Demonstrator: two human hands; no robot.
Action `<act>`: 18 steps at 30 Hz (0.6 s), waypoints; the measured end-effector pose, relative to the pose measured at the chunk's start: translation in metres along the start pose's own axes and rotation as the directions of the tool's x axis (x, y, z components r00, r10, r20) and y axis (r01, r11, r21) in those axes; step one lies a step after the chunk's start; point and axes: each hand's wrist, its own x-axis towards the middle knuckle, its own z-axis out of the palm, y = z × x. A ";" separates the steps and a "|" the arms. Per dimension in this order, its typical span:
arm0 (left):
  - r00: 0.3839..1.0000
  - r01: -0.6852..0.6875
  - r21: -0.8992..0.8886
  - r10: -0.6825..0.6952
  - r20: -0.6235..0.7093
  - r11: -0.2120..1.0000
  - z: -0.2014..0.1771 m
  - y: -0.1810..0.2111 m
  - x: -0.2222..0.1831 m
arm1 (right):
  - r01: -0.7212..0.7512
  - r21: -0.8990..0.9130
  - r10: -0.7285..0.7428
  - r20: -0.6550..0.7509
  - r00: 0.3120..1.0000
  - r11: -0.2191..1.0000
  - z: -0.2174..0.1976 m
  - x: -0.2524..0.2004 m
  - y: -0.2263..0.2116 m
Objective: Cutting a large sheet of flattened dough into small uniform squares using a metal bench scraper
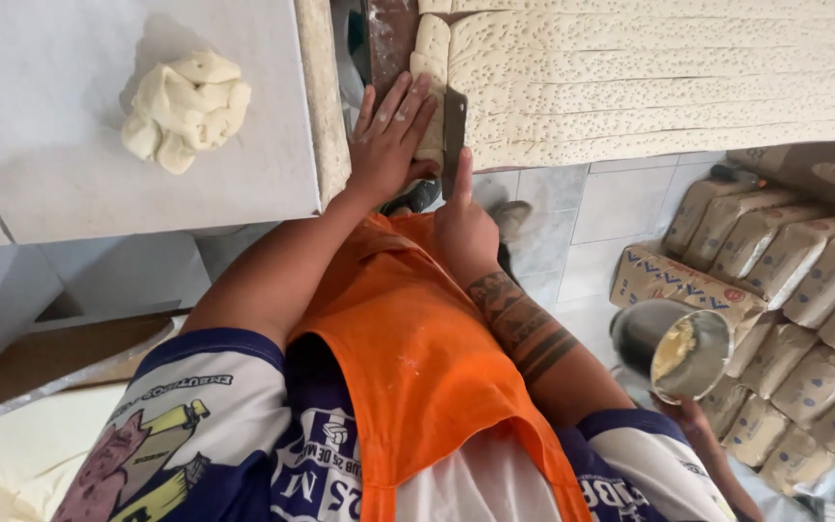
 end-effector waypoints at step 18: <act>0.980 -0.009 0.012 0.012 -0.198 1.000 -0.005 0.011 0.021 | -0.232 0.243 0.229 0.038 0.973 0.942 -0.053 -0.071 0.044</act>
